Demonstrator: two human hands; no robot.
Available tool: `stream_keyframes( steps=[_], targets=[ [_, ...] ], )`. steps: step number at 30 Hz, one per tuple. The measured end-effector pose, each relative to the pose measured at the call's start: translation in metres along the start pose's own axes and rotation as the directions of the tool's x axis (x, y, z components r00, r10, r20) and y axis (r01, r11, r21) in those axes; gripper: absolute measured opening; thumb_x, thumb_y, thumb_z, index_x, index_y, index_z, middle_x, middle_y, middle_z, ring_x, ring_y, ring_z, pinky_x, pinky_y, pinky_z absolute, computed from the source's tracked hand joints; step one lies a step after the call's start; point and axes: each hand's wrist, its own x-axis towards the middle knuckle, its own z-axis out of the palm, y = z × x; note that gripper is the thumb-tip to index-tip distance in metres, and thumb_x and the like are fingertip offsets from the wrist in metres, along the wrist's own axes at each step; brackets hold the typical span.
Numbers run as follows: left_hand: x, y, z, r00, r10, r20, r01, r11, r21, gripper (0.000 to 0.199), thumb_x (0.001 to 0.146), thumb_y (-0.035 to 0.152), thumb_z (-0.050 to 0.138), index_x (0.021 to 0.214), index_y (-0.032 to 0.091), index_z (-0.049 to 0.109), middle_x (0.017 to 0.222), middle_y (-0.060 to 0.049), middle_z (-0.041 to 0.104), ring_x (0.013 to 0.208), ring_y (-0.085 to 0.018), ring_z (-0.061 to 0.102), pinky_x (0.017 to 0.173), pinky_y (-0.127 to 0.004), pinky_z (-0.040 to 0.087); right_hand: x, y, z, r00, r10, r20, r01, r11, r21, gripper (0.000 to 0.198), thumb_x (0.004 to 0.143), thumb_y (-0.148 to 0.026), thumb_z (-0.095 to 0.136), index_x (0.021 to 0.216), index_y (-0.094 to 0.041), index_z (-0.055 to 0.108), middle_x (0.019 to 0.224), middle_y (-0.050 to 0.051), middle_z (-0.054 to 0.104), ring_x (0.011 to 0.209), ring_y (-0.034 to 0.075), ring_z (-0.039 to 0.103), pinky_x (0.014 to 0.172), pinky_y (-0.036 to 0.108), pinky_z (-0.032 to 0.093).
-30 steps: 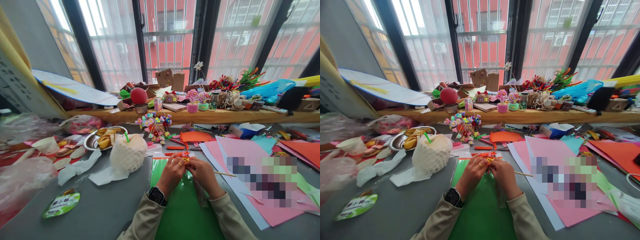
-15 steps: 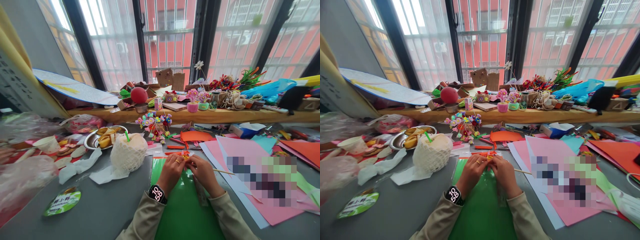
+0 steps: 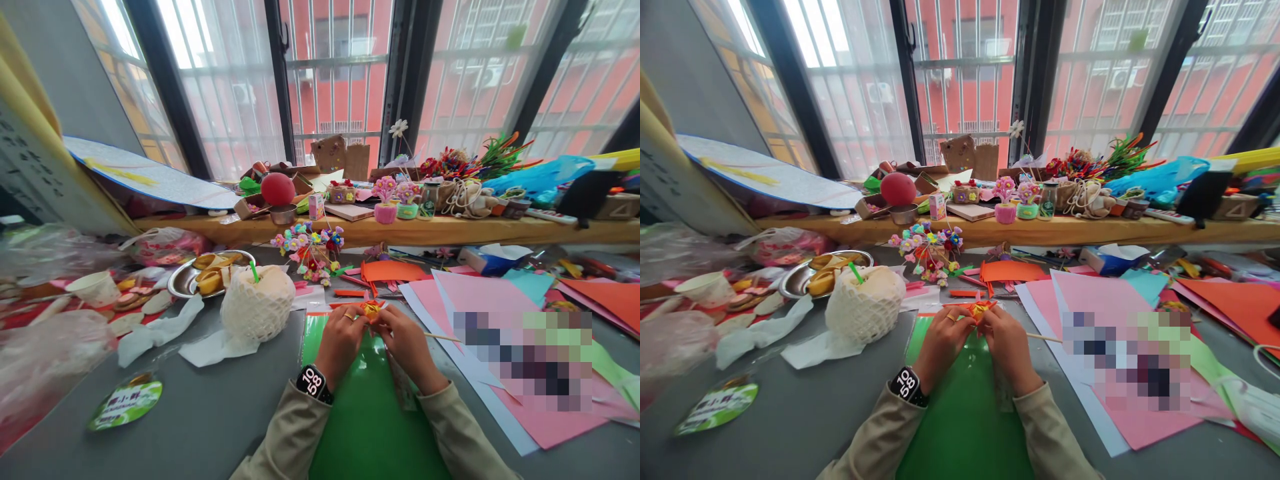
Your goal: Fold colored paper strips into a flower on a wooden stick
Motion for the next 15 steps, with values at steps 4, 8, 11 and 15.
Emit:
stream_keyframes(
  steps=[4, 8, 11, 15],
  targets=[
    [0.0003, 0.0002, -0.0015, 0.999, -0.015, 0.035, 0.014, 1.000, 0.026, 0.011, 0.076, 0.017, 0.047, 0.073, 0.017, 0.057, 0.078, -0.004, 0.057, 0.076, -0.016, 0.050, 0.067, -0.029, 0.041, -0.0004, 0.0007, 0.0003, 0.999, 0.015, 0.030, -0.017, 0.997, 0.078, 0.011, 0.074, -0.019, 0.046, 0.067, -0.020, 0.055, 0.076, 0.001, 0.055, 0.063, 0.012, 0.053, 0.054, 0.021, 0.037],
    [-0.0001, 0.0008, -0.0030, 0.991, -0.043, 0.128, 0.034, 0.997, 0.073, 0.010, 0.076, 0.018, 0.048, 0.071, 0.017, 0.056, 0.075, -0.003, 0.057, 0.069, -0.015, 0.050, 0.061, -0.027, 0.040, -0.0003, 0.0027, 0.0016, 0.993, 0.026, 0.112, -0.046, 0.981, 0.188, 0.009, 0.073, -0.021, 0.048, 0.067, -0.019, 0.054, 0.072, 0.001, 0.055, 0.064, 0.013, 0.053, 0.057, 0.023, 0.040],
    [-0.0005, 0.0014, -0.0029, 0.981, -0.071, 0.181, 0.056, 0.995, 0.085, 0.010, 0.076, 0.019, 0.048, 0.071, 0.016, 0.056, 0.074, -0.003, 0.057, 0.068, -0.015, 0.051, 0.059, -0.026, 0.039, 0.0002, 0.0049, 0.0031, 0.989, 0.048, 0.139, -0.075, 0.978, 0.196, 0.016, 0.075, -0.025, 0.045, 0.064, -0.018, 0.054, 0.068, 0.001, 0.056, 0.062, 0.013, 0.052, 0.057, 0.024, 0.040],
    [-0.0007, 0.0026, -0.0022, 0.979, -0.069, 0.193, 0.057, 0.996, 0.067, 0.011, 0.076, 0.021, 0.048, 0.071, 0.016, 0.055, 0.075, -0.003, 0.057, 0.068, -0.015, 0.051, 0.060, -0.026, 0.039, 0.0017, 0.0080, 0.0027, 0.983, 0.114, 0.144, -0.141, 0.972, 0.189, 0.019, 0.074, -0.029, 0.048, 0.060, -0.017, 0.054, 0.063, 0.001, 0.058, 0.059, 0.014, 0.052, 0.055, 0.024, 0.039]
  ],
)
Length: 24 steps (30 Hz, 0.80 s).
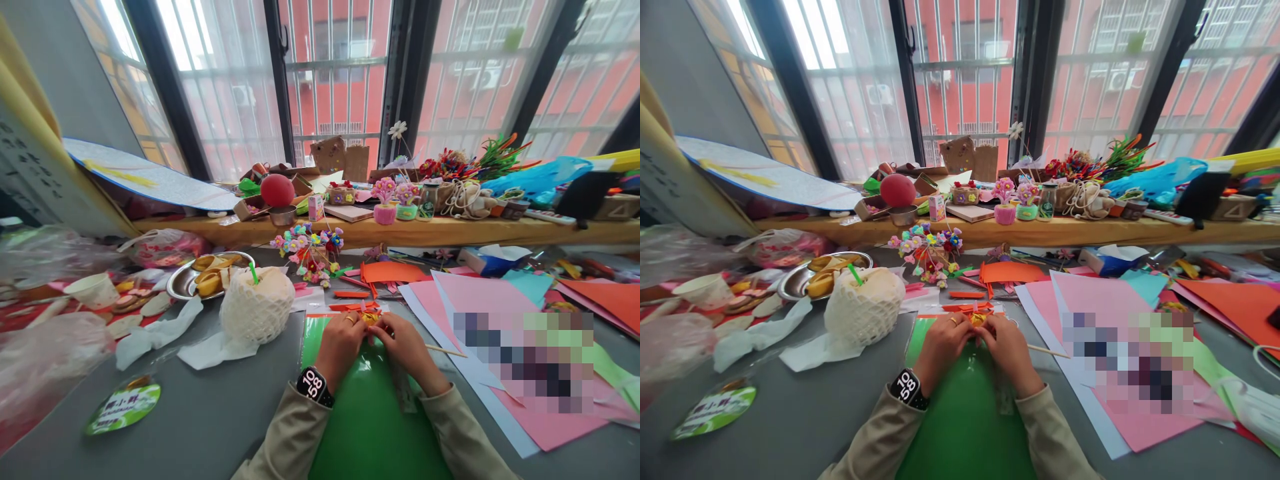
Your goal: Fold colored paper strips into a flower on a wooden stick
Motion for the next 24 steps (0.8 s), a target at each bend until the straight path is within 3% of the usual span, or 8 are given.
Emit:
stream_keyframes(
  steps=[11, 19, 24],
  targets=[
    [0.000, 0.001, -0.001, 0.996, 0.017, 0.088, -0.011, 0.997, -0.071, 0.005, 0.074, 0.021, 0.052, 0.072, 0.016, 0.053, 0.074, -0.002, 0.055, 0.070, -0.014, 0.050, 0.060, -0.025, 0.037, 0.003, 0.008, -0.002, 0.986, 0.093, 0.139, -0.113, 0.983, 0.147, 0.014, 0.067, -0.025, 0.055, 0.057, -0.014, 0.056, 0.060, 0.002, 0.059, 0.058, 0.013, 0.051, 0.054, 0.023, 0.037],
    [0.000, 0.002, 0.003, 0.991, 0.136, 0.007, -0.136, 0.991, 0.013, 0.009, 0.076, 0.021, 0.049, 0.069, 0.015, 0.053, 0.072, -0.003, 0.055, 0.067, -0.015, 0.049, 0.059, -0.026, 0.037, 0.001, 0.015, -0.002, 0.977, 0.204, 0.052, -0.207, 0.977, 0.059, 0.025, 0.059, -0.038, 0.062, 0.059, -0.016, 0.050, 0.054, -0.001, 0.054, 0.051, 0.012, 0.047, 0.047, 0.023, 0.032],
    [0.000, 0.002, 0.004, 0.986, 0.164, -0.015, -0.164, 0.986, 0.028, 0.009, 0.076, 0.018, 0.048, 0.068, 0.015, 0.052, 0.072, -0.003, 0.056, 0.066, -0.015, 0.049, 0.059, -0.026, 0.037, 0.002, 0.017, -0.005, 0.945, 0.181, 0.273, -0.209, 0.975, 0.074, 0.034, 0.069, -0.044, 0.050, 0.056, -0.014, 0.062, 0.051, 0.002, 0.058, 0.049, 0.013, 0.049, 0.046, 0.023, 0.031]
  ],
)
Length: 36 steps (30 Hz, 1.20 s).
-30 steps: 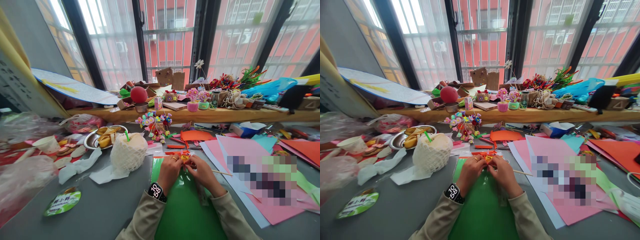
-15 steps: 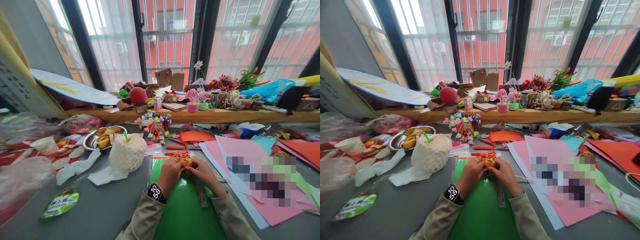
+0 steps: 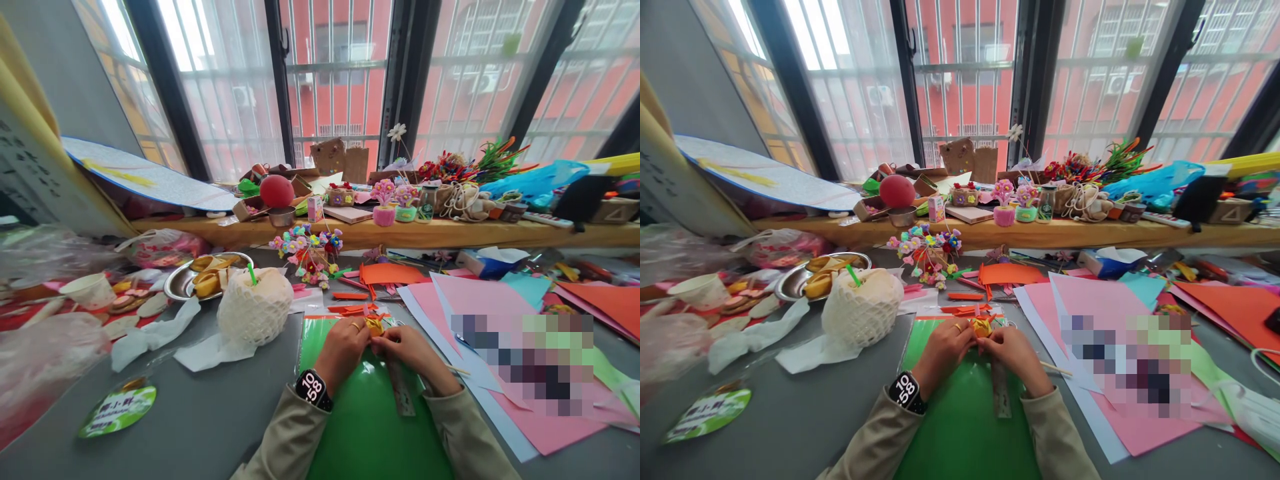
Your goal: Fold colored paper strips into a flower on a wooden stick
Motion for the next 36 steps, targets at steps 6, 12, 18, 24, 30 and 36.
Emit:
stream_keyframes(
  steps=[6, 12, 18, 24, 30, 36],
  targets=[
    [0.001, 0.000, -0.001, 0.999, -0.024, 0.025, 0.024, 0.999, -0.032, 0.008, 0.075, 0.019, 0.050, 0.069, 0.015, 0.054, 0.072, -0.004, 0.057, 0.068, -0.016, 0.050, 0.060, -0.027, 0.038, 0.001, -0.001, -0.001, 0.999, -0.033, 0.001, 0.033, 0.999, 0.028, 0.032, 0.069, -0.041, 0.051, 0.058, -0.015, 0.066, 0.055, 0.003, 0.062, 0.053, 0.013, 0.051, 0.048, 0.021, 0.032],
    [0.001, -0.005, -0.005, 0.984, -0.173, 0.035, 0.175, 0.941, -0.288, 0.005, 0.073, 0.020, 0.053, 0.075, 0.017, 0.056, 0.081, -0.004, 0.056, 0.078, -0.017, 0.051, 0.069, -0.029, 0.040, 0.000, -0.004, -0.002, 0.992, -0.067, -0.102, 0.058, 0.994, -0.088, 0.034, 0.069, -0.044, 0.050, 0.058, -0.015, 0.064, 0.055, 0.002, 0.060, 0.053, 0.013, 0.050, 0.048, 0.022, 0.031],
    [0.003, -0.015, -0.008, 0.784, -0.621, -0.016, 0.396, 0.519, -0.757, 0.023, 0.070, 0.030, 0.056, 0.088, 0.017, 0.053, 0.091, -0.006, 0.054, 0.086, -0.018, 0.051, 0.077, -0.031, 0.040, -0.002, -0.010, -0.004, 0.963, -0.143, -0.229, 0.098, 0.976, -0.195, 0.031, 0.070, -0.043, 0.050, 0.060, -0.016, 0.059, 0.060, 0.002, 0.059, 0.054, 0.013, 0.048, 0.049, 0.022, 0.031],
    [0.009, -0.025, -0.012, 0.563, -0.662, 0.494, 0.242, -0.439, -0.865, 0.028, 0.074, 0.037, 0.048, 0.085, 0.013, 0.055, 0.095, -0.010, 0.056, 0.091, -0.017, 0.053, 0.078, -0.028, 0.042, -0.012, -0.025, -0.009, 0.936, -0.332, -0.119, 0.328, 0.943, -0.055, 0.032, 0.072, -0.044, 0.051, 0.060, -0.015, 0.059, 0.056, -0.001, 0.052, 0.050, 0.008, 0.041, 0.046, 0.020, 0.029],
    [0.009, -0.014, -0.030, 0.725, -0.281, 0.629, 0.318, -0.674, -0.667, 0.043, 0.073, 0.045, 0.046, 0.108, 0.020, 0.048, 0.105, -0.009, 0.055, 0.087, -0.020, 0.057, 0.071, -0.031, 0.046, -0.017, -0.032, -0.007, 0.917, -0.399, -0.024, 0.400, 0.916, 0.039, 0.030, 0.072, -0.041, 0.053, 0.058, -0.014, 0.058, 0.054, -0.003, 0.046, 0.048, 0.007, 0.036, 0.044, 0.019, 0.027],
    [0.006, -0.013, -0.031, 0.765, -0.233, 0.600, 0.363, -0.614, -0.701, 0.050, 0.075, 0.028, 0.050, 0.122, 0.027, 0.033, 0.112, -0.008, 0.052, 0.084, -0.018, 0.058, 0.062, -0.025, 0.045, -0.016, -0.031, -0.007, 0.921, -0.387, -0.051, 0.389, 0.920, 0.043, 0.029, 0.072, -0.039, 0.053, 0.056, -0.015, 0.055, 0.054, -0.003, 0.045, 0.049, 0.007, 0.037, 0.045, 0.019, 0.028]
  ],
)
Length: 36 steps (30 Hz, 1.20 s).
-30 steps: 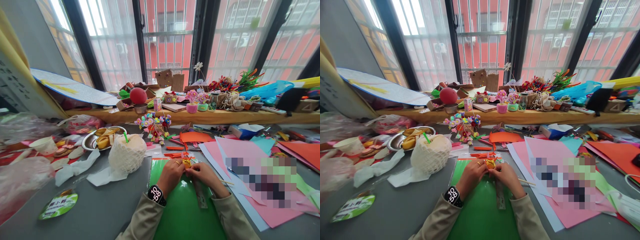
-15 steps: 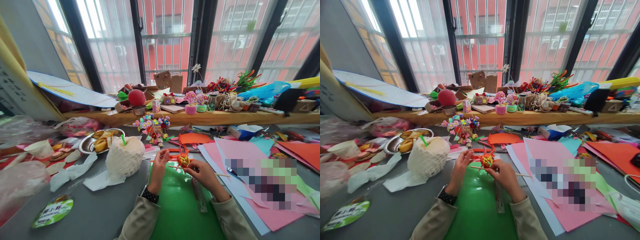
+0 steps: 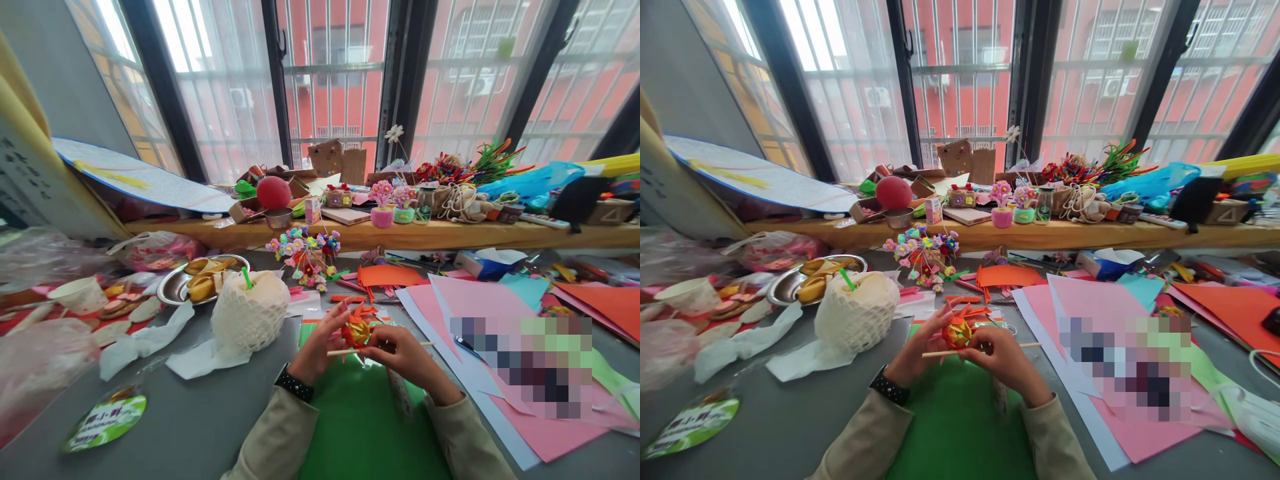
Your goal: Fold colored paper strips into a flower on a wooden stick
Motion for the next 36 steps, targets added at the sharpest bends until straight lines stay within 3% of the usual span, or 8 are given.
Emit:
stream_keyframes(
  steps=[7, 20, 36],
  targets=[
    [0.0056, -0.0041, -0.0085, 0.999, -0.037, -0.039, 0.039, 0.997, 0.062, 0.045, 0.074, 0.027, 0.050, 0.118, 0.021, 0.041, 0.108, -0.008, 0.056, 0.089, -0.018, 0.056, 0.065, -0.023, 0.043, 0.0002, 0.0015, 0.0001, 0.998, -0.021, -0.062, 0.019, 0.999, -0.031, 0.028, 0.073, -0.039, 0.053, 0.059, -0.016, 0.059, 0.060, -0.001, 0.052, 0.052, 0.008, 0.040, 0.048, 0.020, 0.031],
    [0.0049, -0.0036, -0.0065, 0.997, -0.043, -0.071, 0.044, 0.999, 0.012, 0.040, 0.074, 0.026, 0.051, 0.113, 0.015, 0.047, 0.099, -0.009, 0.061, 0.088, -0.019, 0.057, 0.077, -0.030, 0.042, 0.0010, 0.0007, 0.0022, 0.981, -0.122, -0.148, 0.101, 0.984, -0.145, 0.028, 0.073, -0.040, 0.052, 0.060, -0.017, 0.059, 0.064, 0.003, 0.054, 0.059, 0.013, 0.045, 0.054, 0.023, 0.034],
    [0.0087, -0.0079, -0.0086, 1.000, -0.028, 0.005, 0.028, 0.998, -0.060, 0.036, 0.076, 0.024, 0.046, 0.110, 0.013, 0.049, 0.095, -0.009, 0.061, 0.081, -0.018, 0.059, 0.066, -0.026, 0.045, 0.0009, 0.0017, 0.0040, 0.973, -0.134, -0.187, 0.106, 0.982, -0.154, 0.027, 0.074, -0.040, 0.051, 0.059, -0.018, 0.055, 0.063, 0.002, 0.051, 0.061, 0.013, 0.045, 0.055, 0.023, 0.034]
  ],
)
